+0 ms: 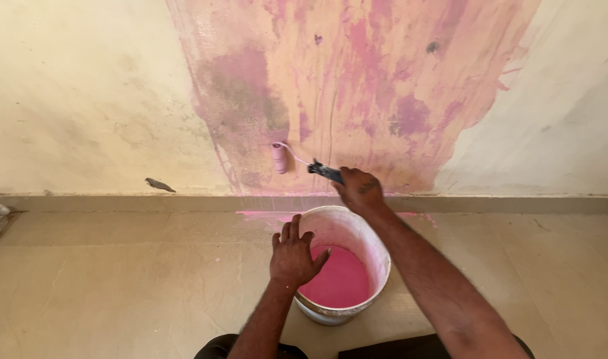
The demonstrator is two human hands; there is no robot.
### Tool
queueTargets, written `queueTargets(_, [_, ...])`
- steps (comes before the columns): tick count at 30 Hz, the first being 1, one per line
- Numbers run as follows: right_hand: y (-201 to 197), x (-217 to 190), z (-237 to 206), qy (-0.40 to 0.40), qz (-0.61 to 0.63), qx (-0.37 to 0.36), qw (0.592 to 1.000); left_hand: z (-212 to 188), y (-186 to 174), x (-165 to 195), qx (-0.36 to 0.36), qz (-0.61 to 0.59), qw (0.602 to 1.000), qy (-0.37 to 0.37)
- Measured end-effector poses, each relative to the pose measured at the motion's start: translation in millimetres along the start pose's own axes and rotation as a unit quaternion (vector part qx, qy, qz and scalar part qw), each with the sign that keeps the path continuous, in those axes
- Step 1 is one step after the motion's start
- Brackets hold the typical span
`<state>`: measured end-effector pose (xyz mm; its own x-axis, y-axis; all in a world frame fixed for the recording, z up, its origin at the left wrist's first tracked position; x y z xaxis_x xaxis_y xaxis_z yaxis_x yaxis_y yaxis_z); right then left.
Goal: The person sits on the floor in front of a wall section already covered with pink paint and uses a small paint roller to apply more pink paint from a bucket onto the wall, repeatedly rolling up and down over the same area and dipping the roller back into the bucket.
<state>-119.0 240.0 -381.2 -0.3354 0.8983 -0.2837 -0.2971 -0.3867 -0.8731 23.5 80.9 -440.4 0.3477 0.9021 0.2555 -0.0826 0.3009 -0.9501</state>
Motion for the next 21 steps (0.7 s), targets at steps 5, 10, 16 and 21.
queueTargets(5, [7.3,-57.8,13.6,0.004,-0.003,-0.016,1.000,0.3,0.0,0.0,0.003,-0.004,1.000,0.001])
queueTargets(10, [-11.5,-87.1,24.3,0.000,-0.005,-0.006,1.000,-0.2,1.5,-0.5,-0.010,0.003,1.000,-0.004])
queueTargets(16, [-46.2,-74.9,36.9,0.042,-0.038,-0.036,0.998,0.7,1.3,-0.7,-0.015,0.006,1.000,-0.005])
queueTargets(21, [-79.1,-32.4,27.5,0.014,-0.033,0.053,0.998,0.9,0.7,-0.8,-0.015,0.015,1.000,-0.004])
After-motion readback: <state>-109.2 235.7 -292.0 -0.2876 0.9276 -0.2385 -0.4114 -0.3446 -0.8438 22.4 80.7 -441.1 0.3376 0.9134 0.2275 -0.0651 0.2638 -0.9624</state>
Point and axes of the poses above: each hand's wrist, its own z-axis towards the middle knuckle, its own y-axis out of the palm, x = y × z, the point moved 5 cm from there along z, towards the middle knuckle, and after that the axes turned 12 degrees about y, right-handed, at the moved point
